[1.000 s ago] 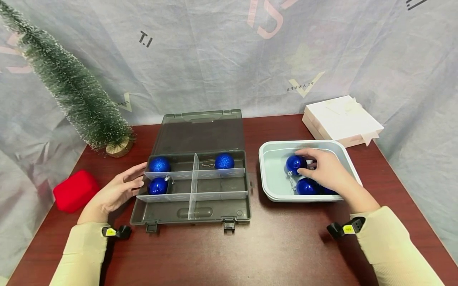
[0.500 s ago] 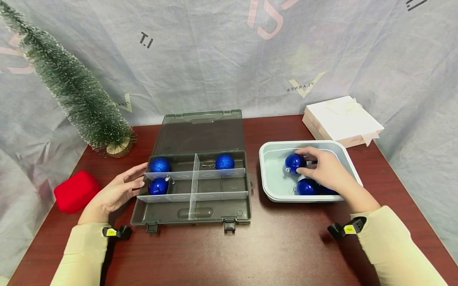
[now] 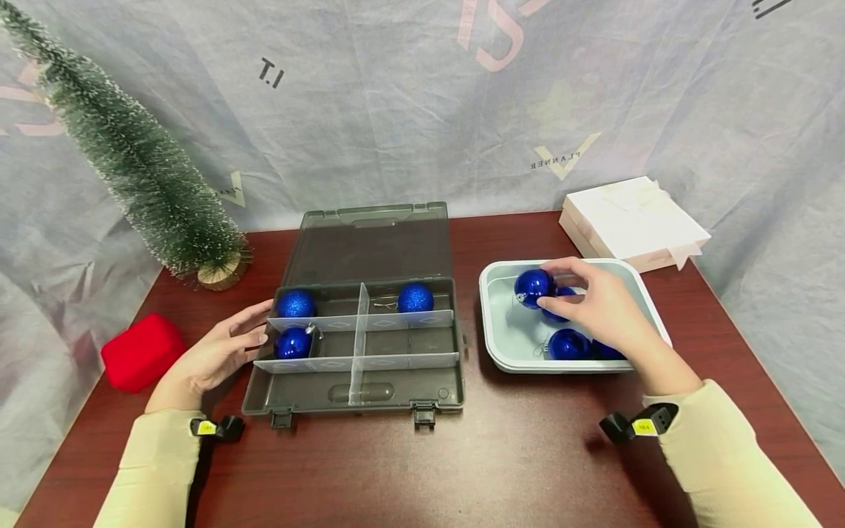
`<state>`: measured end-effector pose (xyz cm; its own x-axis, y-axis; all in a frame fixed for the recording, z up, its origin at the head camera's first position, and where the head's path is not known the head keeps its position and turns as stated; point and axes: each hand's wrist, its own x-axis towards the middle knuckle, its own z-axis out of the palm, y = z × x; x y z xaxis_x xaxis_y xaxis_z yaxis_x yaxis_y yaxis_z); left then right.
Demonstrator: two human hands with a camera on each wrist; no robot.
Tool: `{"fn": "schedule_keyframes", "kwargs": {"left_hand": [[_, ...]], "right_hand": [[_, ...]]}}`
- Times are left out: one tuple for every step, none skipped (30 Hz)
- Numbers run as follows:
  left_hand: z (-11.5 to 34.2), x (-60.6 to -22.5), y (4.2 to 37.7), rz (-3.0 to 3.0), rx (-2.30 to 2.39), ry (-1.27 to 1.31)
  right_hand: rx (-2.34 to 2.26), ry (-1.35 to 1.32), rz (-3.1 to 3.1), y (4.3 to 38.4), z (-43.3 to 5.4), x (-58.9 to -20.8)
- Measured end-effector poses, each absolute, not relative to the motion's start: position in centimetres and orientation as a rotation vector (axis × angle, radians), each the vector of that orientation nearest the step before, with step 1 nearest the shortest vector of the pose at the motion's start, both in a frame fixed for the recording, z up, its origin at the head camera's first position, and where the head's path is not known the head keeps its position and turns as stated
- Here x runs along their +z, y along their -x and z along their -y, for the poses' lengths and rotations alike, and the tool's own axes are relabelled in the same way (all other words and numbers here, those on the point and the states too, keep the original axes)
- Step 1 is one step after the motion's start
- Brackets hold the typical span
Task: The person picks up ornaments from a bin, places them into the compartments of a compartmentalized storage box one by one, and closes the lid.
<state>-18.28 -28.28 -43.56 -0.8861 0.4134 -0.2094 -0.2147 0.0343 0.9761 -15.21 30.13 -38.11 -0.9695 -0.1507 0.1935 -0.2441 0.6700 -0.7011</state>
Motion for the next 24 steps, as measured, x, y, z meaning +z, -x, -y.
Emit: {"fn": "schedule_keyframes", "kwargs": {"left_hand": [[28.3, -43.6, 18.3, -1.876, 1.91, -0.201], [28.3, -43.6, 18.2, -1.873, 1.913, -0.201], [28.2, -43.5, 18.2, -1.872, 1.915, -0.199], [28.2, -43.5, 18.2, -1.872, 1.914, -0.196], [28.2, -43.5, 18.2, -1.872, 1.914, -0.193], [28.2, -43.4, 18.2, -1.877, 1.91, -0.189], [28.2, -43.4, 18.2, -1.883, 1.905, -0.188], [28.2, -43.4, 18.2, -1.888, 1.898, -0.187], [28.2, -43.4, 18.2, -1.892, 1.895, -0.186], [28.2, -43.4, 18.2, -1.893, 1.892, -0.187], [28.2, -43.4, 18.2, -1.894, 1.892, -0.188], [28.2, -43.4, 18.3, -1.894, 1.892, -0.19], [28.2, -43.4, 18.3, -1.892, 1.894, -0.191], [28.2, -43.5, 18.3, -1.888, 1.897, -0.192], [28.2, -43.5, 18.3, -1.885, 1.901, -0.193], [28.2, -43.5, 18.3, -1.884, 1.902, -0.193], [28.2, -43.5, 18.3, -1.883, 1.903, -0.193], [28.2, -43.5, 18.3, -1.885, 1.901, -0.192], [28.2, -43.5, 18.3, -1.889, 1.897, -0.191], [28.2, -43.5, 18.3, -1.893, 1.891, -0.191], [28.2, -43.4, 18.3, -1.898, 1.885, -0.189], [28.2, -43.4, 18.3, -1.904, 1.878, -0.188], [28.2, -43.4, 18.2, -1.906, 1.875, -0.187], [28.2, -43.4, 18.3, -1.909, 1.87, -0.188]], "right_hand": [[1.196, -0.321, 2.758, 15.2, -30.0, -38.0], [1.203, -0.314, 2.754, 15.1, -29.8, -37.9], [1.214, -0.308, 2.75, 15.1, -29.7, -37.7], [1.225, -0.301, 2.745, 15.0, -29.5, -37.6], [1.241, -0.29, 2.738, 15.0, -29.3, -37.5], [1.249, -0.284, 2.733, 14.9, -29.1, -37.3], [1.251, -0.281, 2.731, 14.8, -28.8, -37.1], [1.259, -0.28, 2.726, 14.8, -28.6, -36.9], [1.271, -0.28, 2.723, 14.7, -28.3, -36.7], [1.293, -0.275, 2.717, 14.6, -27.9, -36.5], [1.314, -0.275, 2.711, 14.6, -27.5, -36.3], [1.336, -0.281, 2.707, 14.6, -27.1, -36.1], [1.368, -0.282, 2.702, 14.5, -26.7, -35.9], [1.407, -0.281, 2.695, 14.5, -26.2, -35.7], [1.444, -0.279, 2.69, 14.5, -25.7, -35.5], [1.479, -0.293, 2.68, 14.5, -25.3, -35.4], [1.502, -0.315, 2.674, 14.5, -24.8, -35.2], [1.523, -0.336, 2.668, 14.5, -24.3, -35.1], [1.542, -0.363, 2.657, 14.6, -23.8, -35.1], [1.565, -0.392, 2.645, 14.6, -23.3, -35.0], [1.585, -0.422, 2.635, 14.7, -22.7, -34.9], [1.598, -0.456, 2.625, 14.8, -22.2, -35.0], [1.614, -0.476, 2.618, 14.9, -21.6, -35.0], [1.637, -0.497, 2.609, 14.9, -21.1, -35.0]]}}
